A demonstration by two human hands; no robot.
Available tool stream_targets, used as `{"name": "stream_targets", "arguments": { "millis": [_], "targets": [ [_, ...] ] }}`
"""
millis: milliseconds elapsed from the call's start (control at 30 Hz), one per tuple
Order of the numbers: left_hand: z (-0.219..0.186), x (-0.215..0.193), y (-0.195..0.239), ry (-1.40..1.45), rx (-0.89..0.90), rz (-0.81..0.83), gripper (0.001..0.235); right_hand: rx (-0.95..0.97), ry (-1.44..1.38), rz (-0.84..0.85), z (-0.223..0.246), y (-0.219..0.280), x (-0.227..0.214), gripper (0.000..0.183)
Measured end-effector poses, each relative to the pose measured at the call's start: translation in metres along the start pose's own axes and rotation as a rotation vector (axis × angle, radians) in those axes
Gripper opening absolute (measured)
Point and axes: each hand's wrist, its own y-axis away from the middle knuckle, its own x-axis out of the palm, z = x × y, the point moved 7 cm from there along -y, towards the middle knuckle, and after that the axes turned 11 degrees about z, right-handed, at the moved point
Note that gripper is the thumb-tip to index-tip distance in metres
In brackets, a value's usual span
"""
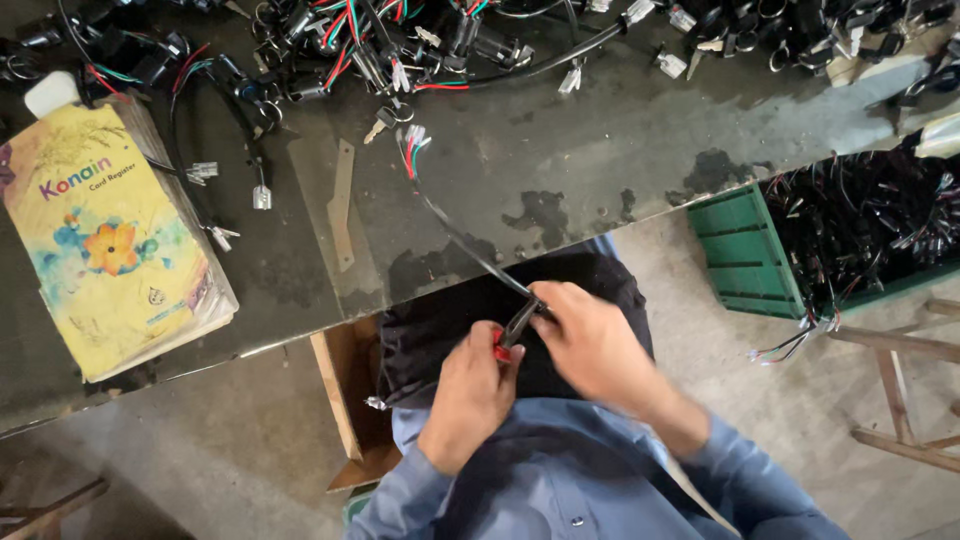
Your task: The person repeatedly strips the outer insulation from black wires using red-handled pliers. They pick up wires from a pile on the table, strip the ends, and place the finished wires back on the table. The task is performed continuously throughout the clip.
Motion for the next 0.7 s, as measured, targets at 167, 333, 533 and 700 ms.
{"name": "stream_targets", "arguments": {
  "millis": [167, 333, 533, 700],
  "targets": [
    [0.016, 0.009, -0.001, 0.059, -0.116, 0.08, 0.028, 0.095, 0.221, -0.081, -0.006, 0.003, 0.015, 0.037],
    [-0.014, -0.009, -0.008, 0.018, 0.192, -0.161, 0.031, -0.13, 0.153, -0.217, -0.002, 0.003, 0.008, 0.039],
    [-0.026, -0.01, -0.017, 0.212, -0.075, 0.108, 0.026, -0.079, -0.133, 0.109, 0.011, 0.0, -0.024, 0.028],
    [-0.088, -0.053, -0.005, -0.188, 0.811, -0.187, 0.044, -0.12, -0.364, 0.389, 0.03, 0.03, -0.04, 0.028]
  ]
}}
